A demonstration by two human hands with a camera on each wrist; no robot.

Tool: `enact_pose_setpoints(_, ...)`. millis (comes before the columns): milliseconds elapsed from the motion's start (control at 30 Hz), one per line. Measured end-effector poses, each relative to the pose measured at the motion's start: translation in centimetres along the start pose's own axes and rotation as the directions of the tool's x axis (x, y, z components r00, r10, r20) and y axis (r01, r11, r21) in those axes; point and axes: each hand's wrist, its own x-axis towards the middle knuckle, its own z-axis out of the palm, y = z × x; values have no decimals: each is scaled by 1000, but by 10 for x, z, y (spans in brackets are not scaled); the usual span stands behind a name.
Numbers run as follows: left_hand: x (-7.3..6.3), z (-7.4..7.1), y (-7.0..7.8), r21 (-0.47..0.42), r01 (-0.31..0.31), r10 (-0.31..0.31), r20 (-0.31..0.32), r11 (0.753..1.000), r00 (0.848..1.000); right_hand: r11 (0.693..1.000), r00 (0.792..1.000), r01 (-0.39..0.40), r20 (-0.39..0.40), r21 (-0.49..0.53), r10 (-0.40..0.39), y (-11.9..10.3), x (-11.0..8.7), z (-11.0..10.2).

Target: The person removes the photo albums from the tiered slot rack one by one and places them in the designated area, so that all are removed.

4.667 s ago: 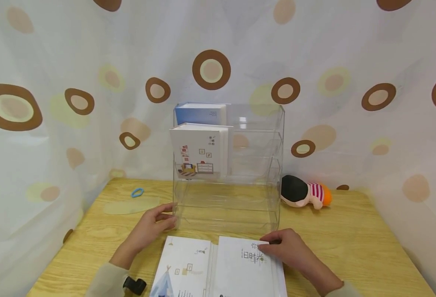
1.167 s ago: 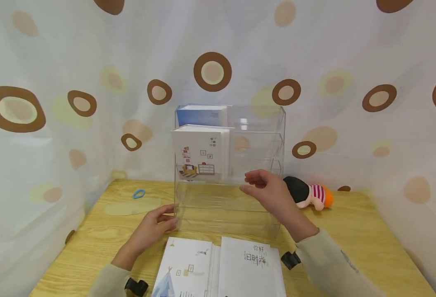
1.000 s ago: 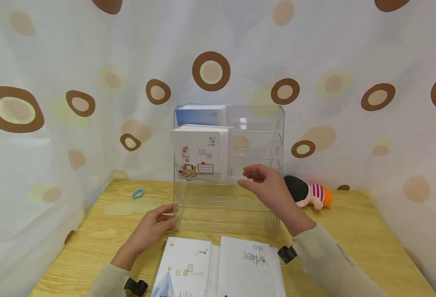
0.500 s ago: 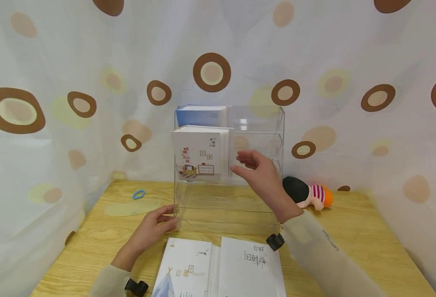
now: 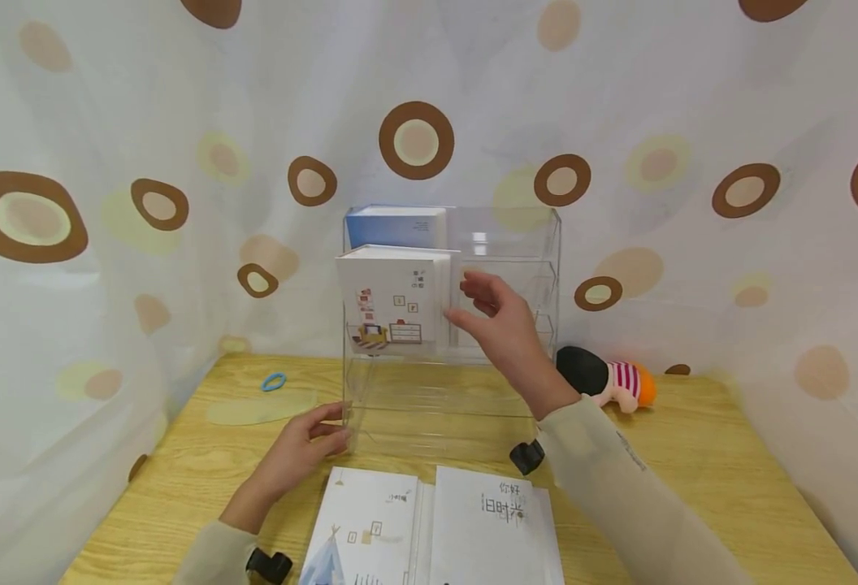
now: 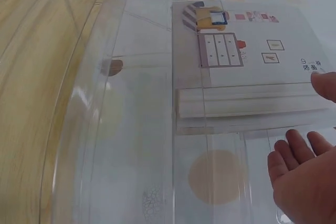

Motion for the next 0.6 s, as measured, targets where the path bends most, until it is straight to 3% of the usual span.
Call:
enact_pose_setpoints(300, 0, 0, -1, 6, -5, 5, -3, 1000, 1000, 984, 999, 50, -19, 169, -48, -14, 19, 11)
enact_pose_setpoints(600, 2, 0, -1, 15, -5, 5, -9, 1000, 1000, 966, 1000, 18, -13, 259, -16, -25, 35, 18)
